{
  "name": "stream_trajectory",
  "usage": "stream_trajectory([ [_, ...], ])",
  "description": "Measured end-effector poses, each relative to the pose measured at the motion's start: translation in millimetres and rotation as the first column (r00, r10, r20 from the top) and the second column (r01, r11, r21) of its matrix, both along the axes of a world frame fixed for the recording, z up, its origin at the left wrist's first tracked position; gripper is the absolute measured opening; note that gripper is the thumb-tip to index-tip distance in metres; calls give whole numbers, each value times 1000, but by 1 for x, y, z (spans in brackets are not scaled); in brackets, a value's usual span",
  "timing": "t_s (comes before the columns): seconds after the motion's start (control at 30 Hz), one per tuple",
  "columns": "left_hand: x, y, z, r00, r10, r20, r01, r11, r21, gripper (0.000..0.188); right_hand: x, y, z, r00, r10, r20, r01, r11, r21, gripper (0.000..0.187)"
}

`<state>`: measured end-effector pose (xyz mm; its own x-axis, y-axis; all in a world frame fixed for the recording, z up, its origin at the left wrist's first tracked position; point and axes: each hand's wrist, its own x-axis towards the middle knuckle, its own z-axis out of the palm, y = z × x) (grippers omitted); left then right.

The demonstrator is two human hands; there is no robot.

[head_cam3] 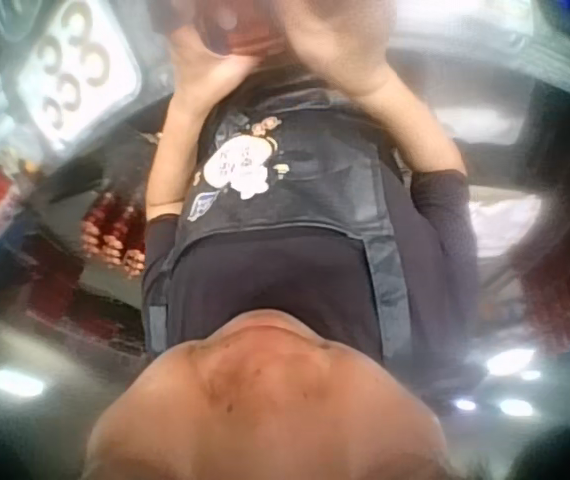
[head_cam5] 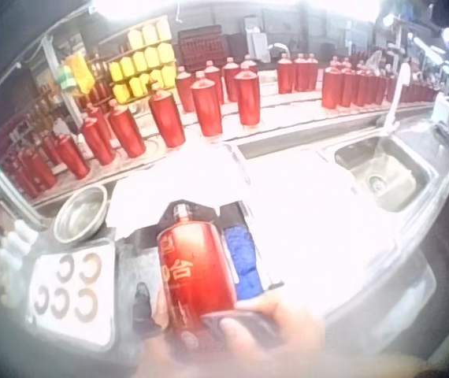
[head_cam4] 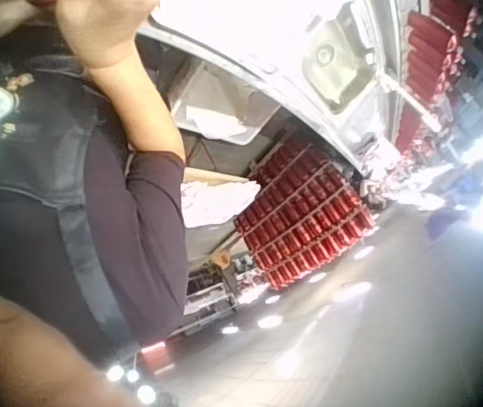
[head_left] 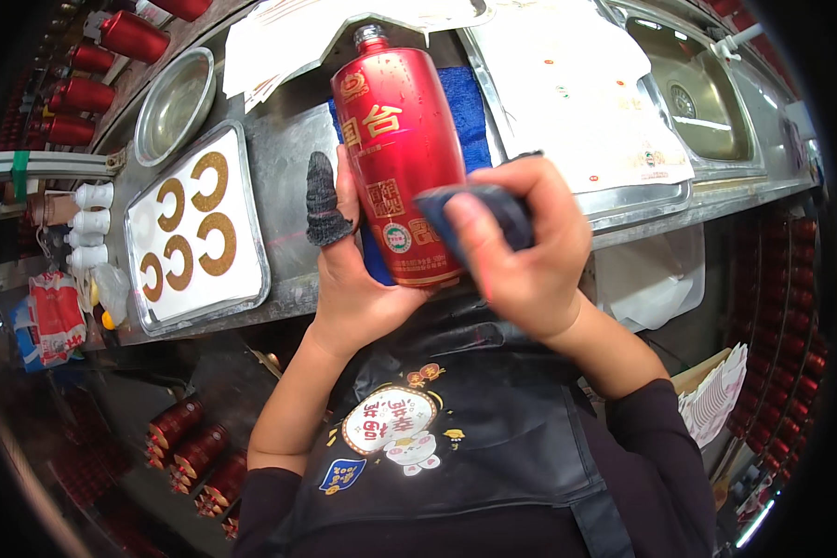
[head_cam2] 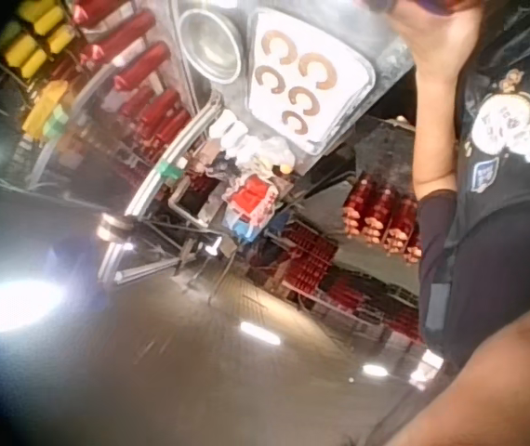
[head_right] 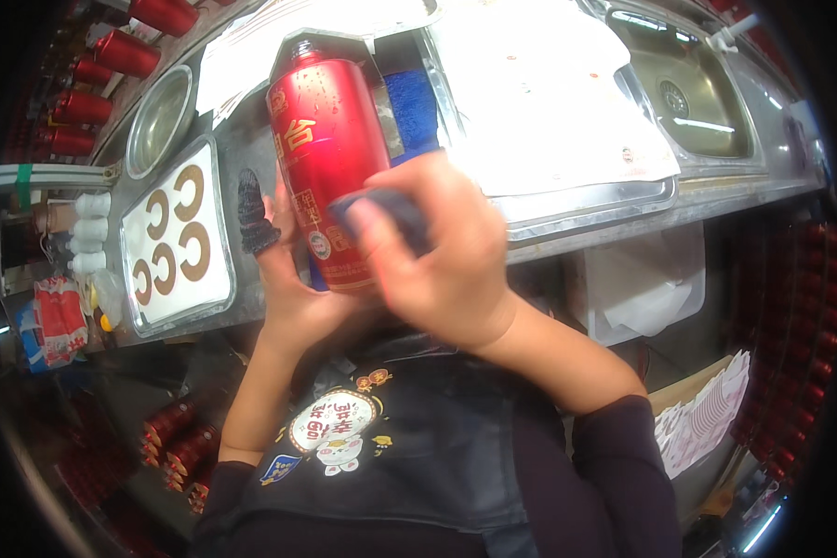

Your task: The person applies a gold circular label to the neck of a red bottle, then applies a rectangular label to the bottle body. They smooth both labels with their fingers to ensure adhesion. The person handles the bottle and labels by hand without using additional tools.

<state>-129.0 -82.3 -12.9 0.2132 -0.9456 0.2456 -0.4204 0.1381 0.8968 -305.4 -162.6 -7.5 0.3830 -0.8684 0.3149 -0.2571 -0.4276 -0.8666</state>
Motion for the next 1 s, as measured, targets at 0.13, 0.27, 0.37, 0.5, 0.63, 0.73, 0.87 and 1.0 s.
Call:
stream_trajectory([
  [0.13,3,3,-2,994,9,105,-6,1000,-28,136,-1,-14,5,978,-205,39,187,944,273,16],
  [0.27,6,0,-3,1000,-7,24,4,995,102,136,-4,-2,24,950,-72,303,69,997,21,19],
  [0.37,6,1,-4,998,12,58,-15,998,60,135,2,0,23,974,-75,212,79,997,-11,18],
  [0.5,4,1,-6,999,0,-32,1,1000,30,134,3,-7,15,949,-170,267,99,960,260,17],
  [0.63,3,1,-5,996,24,-84,-17,996,84,119,-1,-5,16,977,-48,210,56,998,-33,20],
  [0.73,2,5,-5,991,63,114,-65,998,15,118,0,-2,17,971,-194,142,153,954,259,14],
  [0.87,2,6,-6,993,63,98,-71,994,86,114,5,-1,21,953,48,301,-32,998,-57,19],
  [1.0,0,10,-1,941,149,303,-160,987,13,109,10,-11,21,982,-167,86,166,986,24,16],
])
